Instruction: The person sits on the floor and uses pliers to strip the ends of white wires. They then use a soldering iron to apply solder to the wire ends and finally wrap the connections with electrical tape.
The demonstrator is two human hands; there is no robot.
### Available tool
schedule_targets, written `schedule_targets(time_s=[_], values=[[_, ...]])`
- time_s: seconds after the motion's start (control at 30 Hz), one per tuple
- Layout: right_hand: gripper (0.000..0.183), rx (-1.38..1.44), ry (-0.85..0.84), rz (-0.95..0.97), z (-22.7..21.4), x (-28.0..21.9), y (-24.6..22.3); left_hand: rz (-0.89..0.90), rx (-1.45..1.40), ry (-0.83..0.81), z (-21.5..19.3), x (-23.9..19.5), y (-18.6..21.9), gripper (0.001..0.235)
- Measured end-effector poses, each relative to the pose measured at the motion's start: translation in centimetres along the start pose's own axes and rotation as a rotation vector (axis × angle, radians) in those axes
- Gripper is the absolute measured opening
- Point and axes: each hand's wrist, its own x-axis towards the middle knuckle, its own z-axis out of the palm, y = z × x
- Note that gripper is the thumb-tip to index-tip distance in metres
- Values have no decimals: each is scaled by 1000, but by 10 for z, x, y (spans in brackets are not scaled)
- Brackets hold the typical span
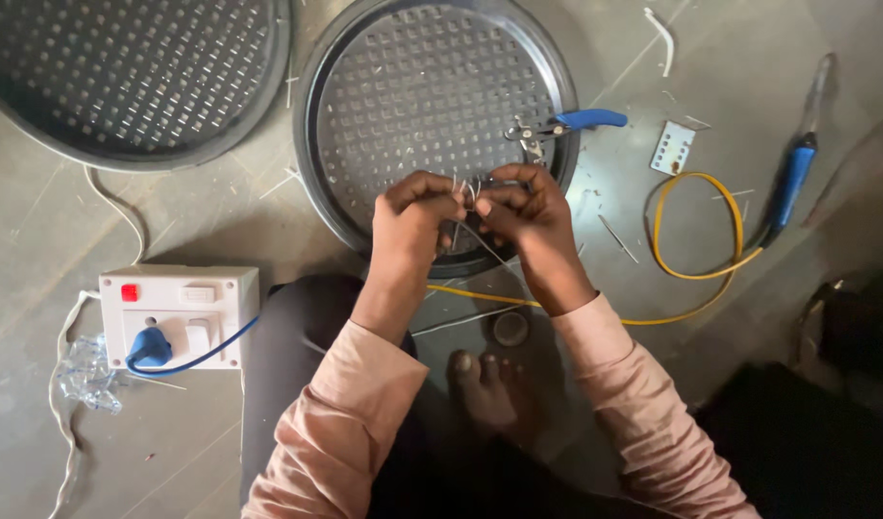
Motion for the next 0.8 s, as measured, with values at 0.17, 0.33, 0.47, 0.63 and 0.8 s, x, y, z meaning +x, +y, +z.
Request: schedule_targets(time_s=[0.17,0.33,0.47,0.63,0.8], values=[[38,-29,64,-22,0,-12,5,-40,25,-114,-4,-8,-1,23],[38,-64,112,-52,1,-13,6,-32,-39,-162,-8,-8,1,25],[37,-95,97,-77,0,-13,7,-25,-59,-164,-8,-9,1,25],[35,-111,82,-99,-2,-10,7,3,-57,-175,-6,-6,0,23],[33,-124,92,-100,2,-9,5,38,-18,-147,-4,0,-6,17]])
